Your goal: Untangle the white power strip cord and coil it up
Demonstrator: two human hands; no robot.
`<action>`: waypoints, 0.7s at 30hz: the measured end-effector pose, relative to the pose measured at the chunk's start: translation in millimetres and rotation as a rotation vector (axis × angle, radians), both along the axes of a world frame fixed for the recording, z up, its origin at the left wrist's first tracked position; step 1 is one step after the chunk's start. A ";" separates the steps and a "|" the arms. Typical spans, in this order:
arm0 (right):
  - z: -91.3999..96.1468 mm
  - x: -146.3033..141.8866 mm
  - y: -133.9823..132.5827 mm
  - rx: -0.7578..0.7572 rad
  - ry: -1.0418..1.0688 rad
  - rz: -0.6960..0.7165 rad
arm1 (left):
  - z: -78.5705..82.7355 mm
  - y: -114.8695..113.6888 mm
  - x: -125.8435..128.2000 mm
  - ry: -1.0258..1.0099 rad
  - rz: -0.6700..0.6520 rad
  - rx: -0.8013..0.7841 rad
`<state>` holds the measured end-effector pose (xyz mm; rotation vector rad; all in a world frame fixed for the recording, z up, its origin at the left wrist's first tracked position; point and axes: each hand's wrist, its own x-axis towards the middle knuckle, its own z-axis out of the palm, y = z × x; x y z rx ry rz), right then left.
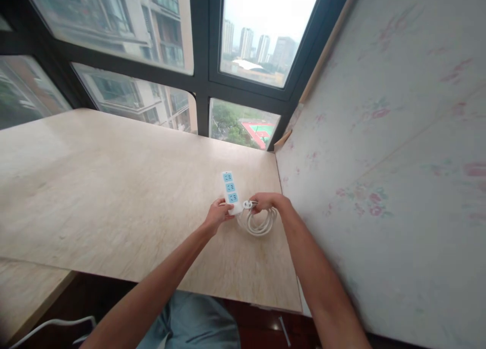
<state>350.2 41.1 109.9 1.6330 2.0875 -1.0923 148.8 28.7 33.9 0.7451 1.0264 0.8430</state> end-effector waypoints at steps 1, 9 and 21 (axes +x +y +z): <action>2.3 2.4 10.6 -0.002 -0.055 0.020 | 0.6 4.2 3.4 0.018 0.009 -0.015; 10.9 24.2 86.6 0.032 -0.334 0.088 | -0.5 38.5 45.4 0.026 -0.001 -0.067; -5.7 62.5 147.4 0.018 -0.451 0.087 | -10.8 141.0 90.3 0.210 -0.162 0.068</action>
